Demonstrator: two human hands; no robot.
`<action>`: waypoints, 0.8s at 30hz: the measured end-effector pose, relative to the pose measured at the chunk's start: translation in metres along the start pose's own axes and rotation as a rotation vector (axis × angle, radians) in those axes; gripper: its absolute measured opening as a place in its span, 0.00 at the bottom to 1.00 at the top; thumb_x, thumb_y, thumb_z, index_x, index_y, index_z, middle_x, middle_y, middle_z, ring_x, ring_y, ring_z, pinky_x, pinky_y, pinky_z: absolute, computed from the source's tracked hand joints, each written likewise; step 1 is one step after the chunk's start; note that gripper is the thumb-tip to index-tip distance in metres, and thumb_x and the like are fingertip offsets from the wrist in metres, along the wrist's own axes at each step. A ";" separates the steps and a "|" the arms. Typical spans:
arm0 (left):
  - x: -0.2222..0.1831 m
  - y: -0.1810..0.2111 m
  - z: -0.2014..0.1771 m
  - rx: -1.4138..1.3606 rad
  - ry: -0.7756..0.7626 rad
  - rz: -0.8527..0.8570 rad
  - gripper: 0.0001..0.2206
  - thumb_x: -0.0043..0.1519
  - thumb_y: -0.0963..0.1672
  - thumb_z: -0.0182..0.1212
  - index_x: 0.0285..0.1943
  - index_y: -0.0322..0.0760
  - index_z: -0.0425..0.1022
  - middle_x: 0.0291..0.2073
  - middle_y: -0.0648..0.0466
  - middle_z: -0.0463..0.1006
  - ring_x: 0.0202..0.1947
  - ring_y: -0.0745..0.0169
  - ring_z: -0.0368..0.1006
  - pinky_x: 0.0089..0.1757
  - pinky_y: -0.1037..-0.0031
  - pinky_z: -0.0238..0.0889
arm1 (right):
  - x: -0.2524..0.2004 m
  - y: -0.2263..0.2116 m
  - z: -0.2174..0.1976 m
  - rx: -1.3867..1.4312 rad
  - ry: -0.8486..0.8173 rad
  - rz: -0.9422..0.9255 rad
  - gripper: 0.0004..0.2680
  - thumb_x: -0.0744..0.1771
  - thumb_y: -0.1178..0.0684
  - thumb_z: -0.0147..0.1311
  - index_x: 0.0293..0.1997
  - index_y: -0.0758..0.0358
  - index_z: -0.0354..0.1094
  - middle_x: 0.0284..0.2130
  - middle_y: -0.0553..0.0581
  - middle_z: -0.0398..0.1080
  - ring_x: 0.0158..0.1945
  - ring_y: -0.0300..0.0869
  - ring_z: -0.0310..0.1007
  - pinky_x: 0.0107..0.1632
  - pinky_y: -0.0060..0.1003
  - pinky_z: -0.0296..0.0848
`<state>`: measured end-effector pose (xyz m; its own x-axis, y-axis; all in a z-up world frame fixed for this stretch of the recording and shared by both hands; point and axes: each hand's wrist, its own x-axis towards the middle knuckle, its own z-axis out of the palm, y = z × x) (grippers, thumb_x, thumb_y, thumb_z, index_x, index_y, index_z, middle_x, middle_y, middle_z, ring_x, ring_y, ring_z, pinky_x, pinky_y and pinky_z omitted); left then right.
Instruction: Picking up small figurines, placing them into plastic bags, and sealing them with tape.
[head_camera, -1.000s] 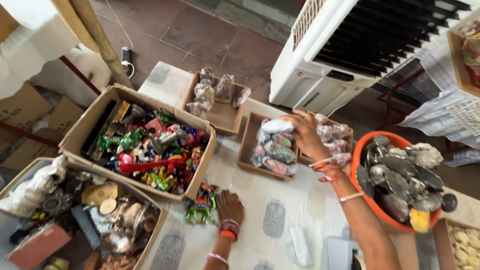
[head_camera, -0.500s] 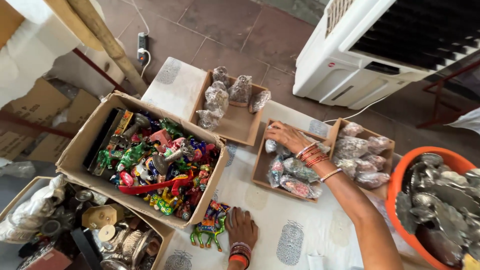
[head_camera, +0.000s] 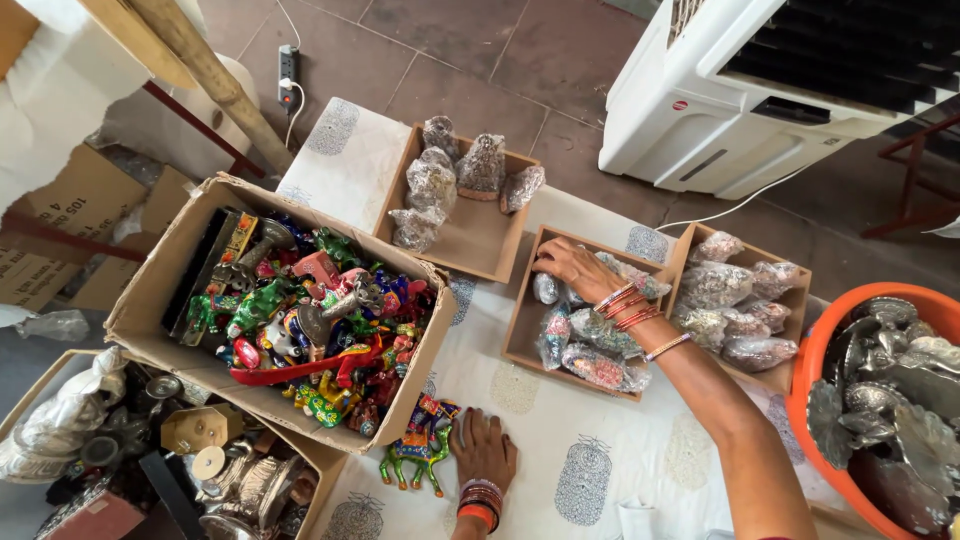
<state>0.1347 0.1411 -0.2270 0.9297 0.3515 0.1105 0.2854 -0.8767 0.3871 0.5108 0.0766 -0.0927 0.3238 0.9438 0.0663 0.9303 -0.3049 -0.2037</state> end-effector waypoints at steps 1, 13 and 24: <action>0.000 0.000 0.000 -0.001 -0.001 -0.001 0.19 0.58 0.47 0.55 0.54 0.31 0.70 0.59 0.35 0.66 0.66 0.37 0.55 0.63 0.41 0.41 | -0.001 0.000 -0.001 0.000 -0.002 0.000 0.10 0.65 0.60 0.49 0.46 0.54 0.74 0.52 0.53 0.69 0.59 0.47 0.67 0.58 0.39 0.71; 0.001 0.002 -0.007 -0.013 -0.007 -0.004 0.20 0.57 0.47 0.55 0.55 0.31 0.69 0.59 0.35 0.65 0.66 0.37 0.54 0.62 0.40 0.41 | -0.010 0.003 -0.004 0.066 0.072 0.026 0.15 0.62 0.67 0.50 0.51 0.59 0.73 0.54 0.58 0.71 0.61 0.51 0.68 0.62 0.42 0.70; 0.001 0.001 0.001 -0.001 0.030 -0.019 0.20 0.56 0.48 0.57 0.54 0.33 0.70 0.59 0.37 0.66 0.66 0.38 0.55 0.63 0.41 0.42 | -0.050 -0.170 -0.145 0.458 1.013 0.196 0.15 0.73 0.51 0.50 0.68 0.62 0.60 0.58 0.67 0.68 0.54 0.52 0.75 0.59 0.46 0.75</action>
<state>0.1358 0.1401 -0.2273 0.9166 0.3780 0.1306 0.3030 -0.8696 0.3899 0.3616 0.0631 0.0802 0.6414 0.2825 0.7133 0.7649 -0.1643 -0.6228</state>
